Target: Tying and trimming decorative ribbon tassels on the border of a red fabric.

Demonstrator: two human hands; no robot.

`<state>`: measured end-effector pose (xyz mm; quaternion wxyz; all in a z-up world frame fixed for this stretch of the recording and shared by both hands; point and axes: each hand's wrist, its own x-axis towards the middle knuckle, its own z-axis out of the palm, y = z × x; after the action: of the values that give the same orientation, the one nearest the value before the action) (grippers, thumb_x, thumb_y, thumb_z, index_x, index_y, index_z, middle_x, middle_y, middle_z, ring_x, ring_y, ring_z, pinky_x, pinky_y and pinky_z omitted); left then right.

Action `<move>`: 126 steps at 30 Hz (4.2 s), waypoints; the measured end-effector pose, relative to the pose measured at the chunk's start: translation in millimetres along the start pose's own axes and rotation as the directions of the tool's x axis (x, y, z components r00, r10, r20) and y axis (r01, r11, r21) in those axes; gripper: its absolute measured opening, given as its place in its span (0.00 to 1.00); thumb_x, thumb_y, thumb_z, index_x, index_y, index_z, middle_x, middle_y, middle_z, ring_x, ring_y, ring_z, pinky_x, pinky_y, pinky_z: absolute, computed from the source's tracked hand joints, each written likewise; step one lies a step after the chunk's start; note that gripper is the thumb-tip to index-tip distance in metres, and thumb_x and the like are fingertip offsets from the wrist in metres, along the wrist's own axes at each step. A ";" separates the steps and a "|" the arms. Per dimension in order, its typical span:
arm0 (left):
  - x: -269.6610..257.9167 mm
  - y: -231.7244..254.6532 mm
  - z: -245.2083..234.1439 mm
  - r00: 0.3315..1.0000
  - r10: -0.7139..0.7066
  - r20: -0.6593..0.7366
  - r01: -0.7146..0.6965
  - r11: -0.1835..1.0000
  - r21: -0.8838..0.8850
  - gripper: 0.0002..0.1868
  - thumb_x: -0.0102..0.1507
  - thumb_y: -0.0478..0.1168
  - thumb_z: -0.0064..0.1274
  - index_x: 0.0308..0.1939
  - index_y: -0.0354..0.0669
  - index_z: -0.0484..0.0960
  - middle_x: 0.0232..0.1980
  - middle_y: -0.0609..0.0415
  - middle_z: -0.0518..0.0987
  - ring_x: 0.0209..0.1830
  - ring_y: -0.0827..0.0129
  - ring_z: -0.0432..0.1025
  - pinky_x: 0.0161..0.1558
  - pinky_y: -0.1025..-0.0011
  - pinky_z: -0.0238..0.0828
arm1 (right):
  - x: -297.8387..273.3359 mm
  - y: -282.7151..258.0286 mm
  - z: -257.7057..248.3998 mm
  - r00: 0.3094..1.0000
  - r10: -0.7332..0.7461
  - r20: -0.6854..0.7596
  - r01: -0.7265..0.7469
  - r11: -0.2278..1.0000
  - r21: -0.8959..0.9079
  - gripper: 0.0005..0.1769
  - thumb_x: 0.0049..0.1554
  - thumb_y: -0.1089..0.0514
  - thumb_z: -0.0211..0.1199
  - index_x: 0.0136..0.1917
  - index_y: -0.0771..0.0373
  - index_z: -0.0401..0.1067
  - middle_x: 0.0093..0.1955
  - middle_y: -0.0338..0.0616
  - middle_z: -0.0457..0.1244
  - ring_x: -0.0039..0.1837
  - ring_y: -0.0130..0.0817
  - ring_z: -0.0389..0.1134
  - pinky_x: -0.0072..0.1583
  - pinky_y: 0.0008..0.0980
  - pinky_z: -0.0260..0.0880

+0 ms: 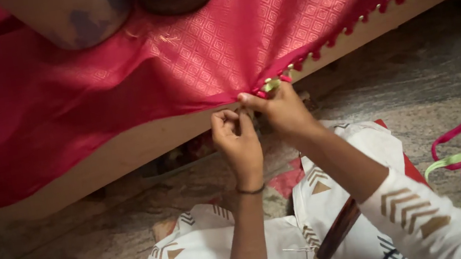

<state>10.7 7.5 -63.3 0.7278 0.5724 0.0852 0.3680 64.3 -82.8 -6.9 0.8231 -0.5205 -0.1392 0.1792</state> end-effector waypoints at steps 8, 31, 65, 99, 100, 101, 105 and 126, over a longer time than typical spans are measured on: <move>35.7 7.5 -26.8 0.918 -0.307 0.251 0.355 0.919 -0.173 0.06 0.66 0.34 0.52 0.43 0.36 0.82 0.43 0.56 0.82 0.44 0.76 0.75 0.49 0.78 0.71 | -22.0 52.7 -28.8 0.996 -0.088 0.020 0.090 0.979 -0.183 0.12 0.68 0.58 0.58 0.54 0.68 0.77 0.49 0.36 0.70 0.52 0.22 0.68 0.56 0.25 0.68; 69.3 9.3 -17.8 0.745 -0.580 0.330 0.607 0.794 0.026 0.09 0.63 0.41 0.55 0.35 0.38 0.85 0.32 0.54 0.83 0.29 0.71 0.77 0.33 0.73 0.74 | -70.8 -23.3 -98.8 0.759 -0.110 0.641 0.604 -0.247 -0.758 0.18 0.47 0.64 0.64 0.51 0.51 0.81 0.49 0.41 0.69 0.51 0.41 0.69 0.47 0.44 0.68; 56.9 29.7 -16.5 0.939 -0.097 0.329 0.021 0.974 0.227 0.08 0.64 0.38 0.59 0.39 0.35 0.87 0.37 0.61 0.85 0.35 0.83 0.75 0.39 0.79 0.71 | 16.5 -40.8 -111.9 0.848 0.513 0.132 -0.478 0.848 -0.231 0.17 0.62 0.60 0.64 0.63 0.67 0.72 0.39 0.37 0.69 0.30 0.17 0.61 0.31 0.18 0.57; 15.4 44.3 -15.6 0.976 0.082 0.203 -0.165 0.885 0.435 0.10 0.63 0.36 0.57 0.45 0.33 0.84 0.41 0.51 0.84 0.41 0.68 0.78 0.45 0.67 0.75 | -8.1 33.4 -15.8 0.999 -0.036 0.026 0.038 0.994 -0.100 0.10 0.65 0.60 0.60 0.53 0.69 0.77 0.51 0.40 0.71 0.54 0.24 0.70 0.59 0.28 0.69; 19.1 30.4 -23.5 0.976 0.071 0.204 -0.155 0.888 0.433 0.10 0.63 0.36 0.57 0.45 0.33 0.84 0.41 0.51 0.84 0.41 0.68 0.78 0.45 0.67 0.75 | -15.7 37.3 -16.2 0.999 -0.028 0.017 0.030 0.994 -0.103 0.10 0.65 0.60 0.60 0.53 0.69 0.77 0.51 0.40 0.71 0.54 0.24 0.70 0.59 0.28 0.69; 22.6 16.6 -31.4 0.975 -0.067 0.210 0.013 0.969 0.248 0.08 0.63 0.35 0.56 0.42 0.32 0.83 0.40 0.53 0.83 0.42 0.69 0.77 0.47 0.69 0.74 | -23.3 40.9 -16.3 0.999 -0.048 0.020 0.050 0.993 -0.110 0.10 0.65 0.60 0.59 0.53 0.68 0.77 0.51 0.38 0.71 0.55 0.23 0.70 0.59 0.26 0.69; 41.3 5.4 -31.1 0.826 -0.392 0.404 0.477 0.868 -0.134 0.10 0.67 0.36 0.54 0.36 0.31 0.84 0.36 0.55 0.83 0.40 0.73 0.74 0.48 0.75 0.69 | -24.6 54.7 -22.5 0.999 -0.048 0.011 0.049 0.996 -0.075 0.11 0.66 0.60 0.59 0.55 0.68 0.77 0.51 0.36 0.70 0.53 0.21 0.68 0.56 0.24 0.67; 15.5 27.6 -4.1 0.968 0.034 0.248 -0.145 0.884 0.444 0.12 0.69 0.41 0.51 0.41 0.40 0.88 0.32 0.50 0.81 0.35 0.62 0.74 0.47 0.61 0.64 | 97.8 -81.8 81.2 0.911 -0.365 0.191 0.397 0.655 -0.643 0.14 0.59 0.57 0.68 0.57 0.65 0.79 0.48 0.41 0.71 0.47 0.25 0.71 0.48 0.27 0.74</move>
<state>7.5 22.5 -35.3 0.5590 0.7704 0.0569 0.3013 130.6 -6.5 105.5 0.5961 -0.7355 -0.3185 -0.0476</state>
